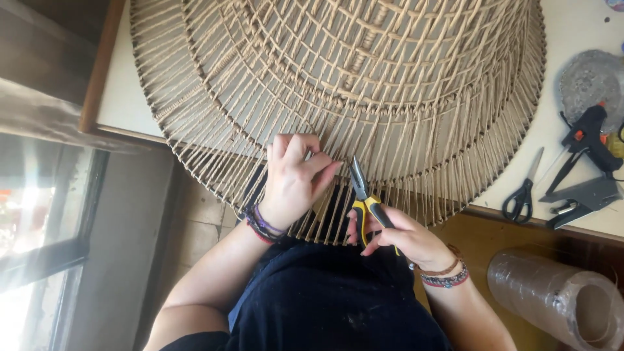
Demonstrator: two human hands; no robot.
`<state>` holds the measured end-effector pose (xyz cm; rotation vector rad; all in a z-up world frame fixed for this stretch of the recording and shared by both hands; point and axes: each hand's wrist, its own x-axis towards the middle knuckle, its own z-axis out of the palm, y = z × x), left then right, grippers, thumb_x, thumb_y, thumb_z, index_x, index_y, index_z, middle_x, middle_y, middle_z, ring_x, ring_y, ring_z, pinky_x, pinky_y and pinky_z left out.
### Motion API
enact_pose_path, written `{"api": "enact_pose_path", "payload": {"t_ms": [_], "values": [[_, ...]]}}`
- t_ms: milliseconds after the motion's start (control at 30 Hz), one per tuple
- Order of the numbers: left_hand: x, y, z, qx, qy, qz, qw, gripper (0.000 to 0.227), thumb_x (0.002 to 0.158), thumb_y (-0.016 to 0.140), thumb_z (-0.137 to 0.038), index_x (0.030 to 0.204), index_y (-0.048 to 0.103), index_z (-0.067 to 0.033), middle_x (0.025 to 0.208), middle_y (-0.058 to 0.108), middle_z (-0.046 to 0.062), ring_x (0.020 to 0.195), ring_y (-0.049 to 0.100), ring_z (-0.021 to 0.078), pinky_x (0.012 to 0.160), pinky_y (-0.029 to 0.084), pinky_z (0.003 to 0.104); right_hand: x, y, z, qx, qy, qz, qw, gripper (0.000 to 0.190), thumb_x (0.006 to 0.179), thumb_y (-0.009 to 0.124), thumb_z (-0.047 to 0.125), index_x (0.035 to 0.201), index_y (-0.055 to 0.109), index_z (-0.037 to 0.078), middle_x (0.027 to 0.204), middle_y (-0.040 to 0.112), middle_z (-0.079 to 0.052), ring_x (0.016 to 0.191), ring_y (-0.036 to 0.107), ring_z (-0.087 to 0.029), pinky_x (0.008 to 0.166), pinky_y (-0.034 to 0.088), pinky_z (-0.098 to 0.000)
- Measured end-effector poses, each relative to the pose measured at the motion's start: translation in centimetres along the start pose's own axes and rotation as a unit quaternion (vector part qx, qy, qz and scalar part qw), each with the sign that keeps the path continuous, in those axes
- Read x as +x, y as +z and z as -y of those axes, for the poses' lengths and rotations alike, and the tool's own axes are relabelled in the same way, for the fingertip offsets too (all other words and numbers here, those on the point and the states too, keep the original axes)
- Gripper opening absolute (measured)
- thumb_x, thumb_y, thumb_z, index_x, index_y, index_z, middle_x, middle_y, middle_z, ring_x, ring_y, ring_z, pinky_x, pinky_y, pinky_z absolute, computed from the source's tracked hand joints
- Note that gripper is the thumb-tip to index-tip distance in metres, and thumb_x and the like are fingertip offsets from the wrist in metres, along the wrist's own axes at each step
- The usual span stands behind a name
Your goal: A person is weaving wicker strands into a large lampshade frame and using pliers to trim the excess material.
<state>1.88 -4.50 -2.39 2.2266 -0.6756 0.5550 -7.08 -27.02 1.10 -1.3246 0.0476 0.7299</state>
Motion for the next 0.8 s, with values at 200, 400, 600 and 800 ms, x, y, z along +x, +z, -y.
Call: {"api": "enact_pose_path", "payload": {"t_ms": [200,400,600,800], "values": [[0.1,0.2,0.3,0.045,-0.022,0.01,0.999,0.033,0.096,0.07,-0.044,0.076,0.063,-0.0191,0.098,0.041,-0.003,0.097,0.042,0.0237,0.077,0.033,0.038,0.7,-2.2,-2.4,-0.289,0.001,-0.073,0.955,0.036,0.078,0.041,-0.007,0.109,0.06,-0.002,0.086,0.066,-0.011,0.077,0.07,-0.023,0.052,0.062,-0.033],[0.2,-1.5,-1.6,0.011,-0.068,-0.015,0.997,0.03,0.099,0.065,-0.049,0.094,0.063,-0.0198,0.105,0.052,-0.002,0.1,0.043,0.0209,0.08,0.031,0.036,-9.3,-3.5,-2.6,-0.511,0.058,-0.301,0.803,0.034,0.085,0.061,0.011,0.119,0.06,0.016,0.083,0.074,-0.001,0.083,0.078,-0.026,0.072,0.063,-0.0391],[0.4,2.5,-4.8,-0.161,0.003,0.051,0.986,0.028,0.092,0.067,-0.039,0.09,0.074,-0.0114,0.088,0.07,0.002,0.084,0.052,0.0195,0.078,0.041,0.034,-7.4,-3.3,-1.4,-0.392,-0.005,-0.11,0.913,0.033,0.088,0.048,-0.001,0.116,0.061,0.009,0.094,0.071,-0.002,0.083,0.075,-0.013,0.086,0.064,-0.0289],[-0.7,0.7,-4.7,-0.055,-0.014,-0.022,0.998,0.019,0.094,0.072,-0.018,0.079,0.069,-0.0075,0.114,0.055,0.011,0.098,0.046,0.033,0.083,0.044,0.043,-3.3,-3.8,-0.4,-0.128,0.064,0.044,0.989,0.049,0.085,0.044,-0.008,0.133,0.053,0.003,0.119,0.062,-0.013,0.102,0.067,-0.021,0.075,0.07,-0.0331]]}}
